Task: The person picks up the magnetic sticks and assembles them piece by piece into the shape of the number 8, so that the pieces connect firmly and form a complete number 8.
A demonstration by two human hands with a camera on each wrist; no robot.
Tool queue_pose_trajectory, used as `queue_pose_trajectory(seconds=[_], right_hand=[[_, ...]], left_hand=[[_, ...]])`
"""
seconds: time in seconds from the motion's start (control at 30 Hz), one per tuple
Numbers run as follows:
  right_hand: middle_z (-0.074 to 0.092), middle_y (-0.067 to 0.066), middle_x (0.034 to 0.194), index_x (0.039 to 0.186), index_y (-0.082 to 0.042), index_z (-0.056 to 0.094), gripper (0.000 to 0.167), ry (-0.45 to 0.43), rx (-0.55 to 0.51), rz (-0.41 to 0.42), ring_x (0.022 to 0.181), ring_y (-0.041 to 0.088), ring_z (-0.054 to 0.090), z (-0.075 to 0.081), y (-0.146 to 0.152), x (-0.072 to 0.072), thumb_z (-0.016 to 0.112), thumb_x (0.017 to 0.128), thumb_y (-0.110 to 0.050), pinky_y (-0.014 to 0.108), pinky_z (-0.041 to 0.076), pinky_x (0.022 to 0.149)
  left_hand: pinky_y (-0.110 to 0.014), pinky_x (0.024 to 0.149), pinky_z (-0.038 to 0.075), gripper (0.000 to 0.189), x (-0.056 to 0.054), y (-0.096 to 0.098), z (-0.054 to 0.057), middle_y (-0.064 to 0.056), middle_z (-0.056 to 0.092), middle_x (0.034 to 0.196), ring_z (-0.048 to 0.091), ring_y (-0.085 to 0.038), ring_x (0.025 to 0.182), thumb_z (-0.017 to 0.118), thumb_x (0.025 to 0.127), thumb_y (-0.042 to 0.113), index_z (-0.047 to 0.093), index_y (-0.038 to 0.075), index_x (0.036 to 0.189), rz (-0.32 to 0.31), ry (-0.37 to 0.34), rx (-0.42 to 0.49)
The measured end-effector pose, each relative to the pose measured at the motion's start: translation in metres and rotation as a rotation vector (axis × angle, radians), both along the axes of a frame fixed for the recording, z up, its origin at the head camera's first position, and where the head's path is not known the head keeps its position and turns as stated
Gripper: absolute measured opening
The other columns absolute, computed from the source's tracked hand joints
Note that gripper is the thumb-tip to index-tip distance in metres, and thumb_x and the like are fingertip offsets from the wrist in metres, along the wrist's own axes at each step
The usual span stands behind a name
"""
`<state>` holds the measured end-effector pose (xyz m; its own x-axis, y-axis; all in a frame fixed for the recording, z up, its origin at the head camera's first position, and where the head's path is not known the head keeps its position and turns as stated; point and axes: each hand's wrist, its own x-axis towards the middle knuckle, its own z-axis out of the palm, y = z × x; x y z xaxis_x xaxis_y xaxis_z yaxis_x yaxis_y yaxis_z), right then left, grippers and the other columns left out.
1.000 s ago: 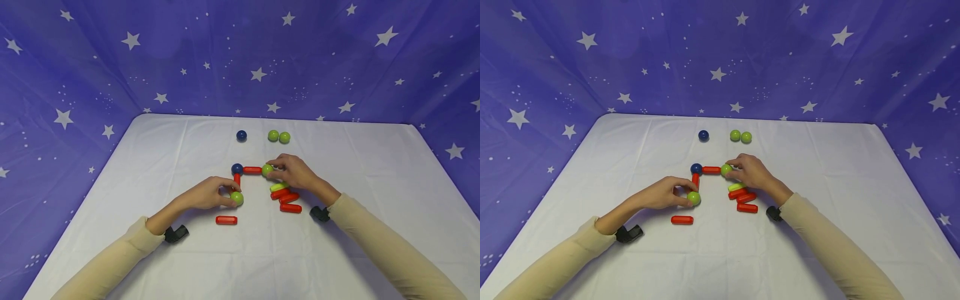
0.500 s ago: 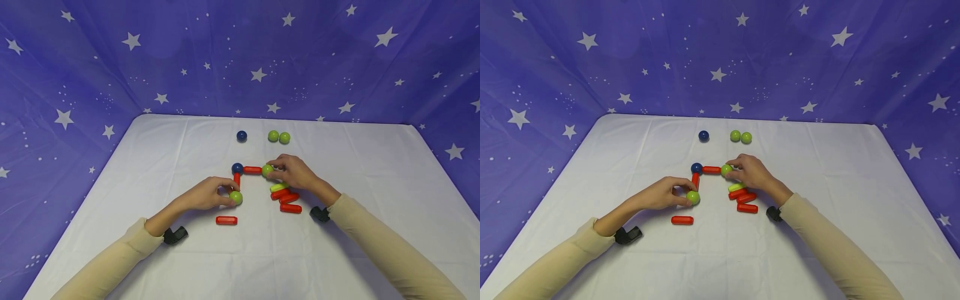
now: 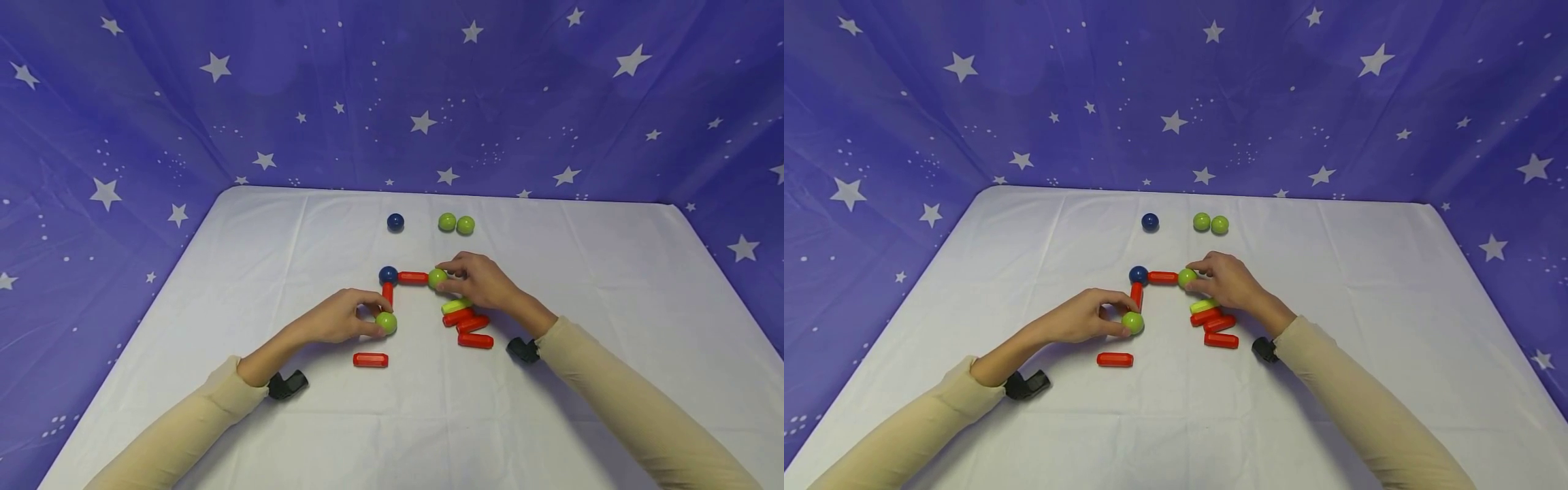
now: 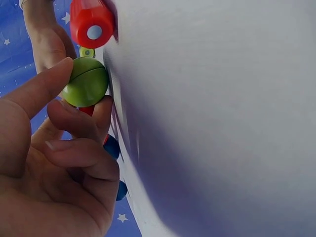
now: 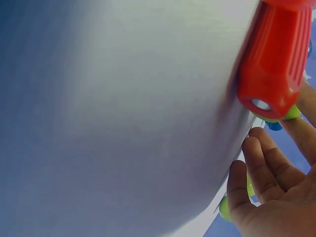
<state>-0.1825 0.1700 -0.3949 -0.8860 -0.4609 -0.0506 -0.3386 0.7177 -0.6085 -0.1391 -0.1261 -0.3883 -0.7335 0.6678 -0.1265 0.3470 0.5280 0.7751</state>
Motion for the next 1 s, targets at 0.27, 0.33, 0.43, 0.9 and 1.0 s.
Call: queue_pose_trajectory(seconds=[0.27,0.33,0.43,0.9,1.0], right_hand=[[0.063,0.007,0.105,0.129,-0.007,0.066,0.044,-0.005,0.007,-0.003,0.090,0.023,0.054,0.001,-0.001,0.000,0.075,0.089,-0.025,0.034,0.045,0.077],[0.063,0.007,0.105,0.129,-0.007,0.066,0.044,-0.012,0.005,-0.001,0.090,0.023,0.054,0.001,0.000,0.000,0.075,0.089,-0.025,0.034,0.045,0.076],[0.063,0.007,0.107,0.132,-0.005,0.063,0.050,-0.023,-0.005,0.010,0.093,0.023,0.055,0.002,0.001,-0.001,0.075,0.089,-0.027,0.037,0.048,0.082],[0.065,0.002,0.096,0.119,0.000,0.069,0.035,-0.006,-0.013,0.055,0.088,0.021,0.058,0.015,0.019,0.020,0.074,0.089,-0.017,0.039,0.050,0.081],[0.064,0.000,0.089,0.114,-0.001,0.072,0.028,-0.018,-0.026,0.068,0.081,0.019,0.056,0.013,0.023,0.024,0.074,0.089,-0.015,0.035,0.049,0.073]], left_hand=[[-0.034,0.077,0.046,0.028,0.001,-0.002,-0.003,0.004,0.066,0.100,0.059,-0.017,0.096,0.080,0.084,0.018,0.064,0.017,0.107,0.045,0.000,0.019],[-0.034,0.075,0.046,0.028,0.001,-0.002,-0.003,0.003,0.066,0.100,0.059,-0.017,0.096,0.080,0.084,0.018,0.065,0.017,0.107,0.051,-0.004,0.022],[-0.034,0.077,0.046,0.027,0.001,-0.002,-0.002,0.004,0.066,0.101,0.059,-0.016,0.098,0.079,0.084,0.017,0.066,0.017,0.108,0.046,-0.014,0.030],[-0.039,0.088,0.044,0.028,-0.002,-0.005,-0.004,0.006,0.067,0.106,0.057,-0.017,0.102,0.078,0.086,0.020,0.071,0.016,0.113,0.024,-0.023,0.044],[-0.039,0.087,0.045,0.028,-0.002,-0.005,-0.004,0.006,0.067,0.106,0.057,-0.018,0.101,0.079,0.086,0.019,0.072,0.016,0.113,0.022,-0.021,0.050]])
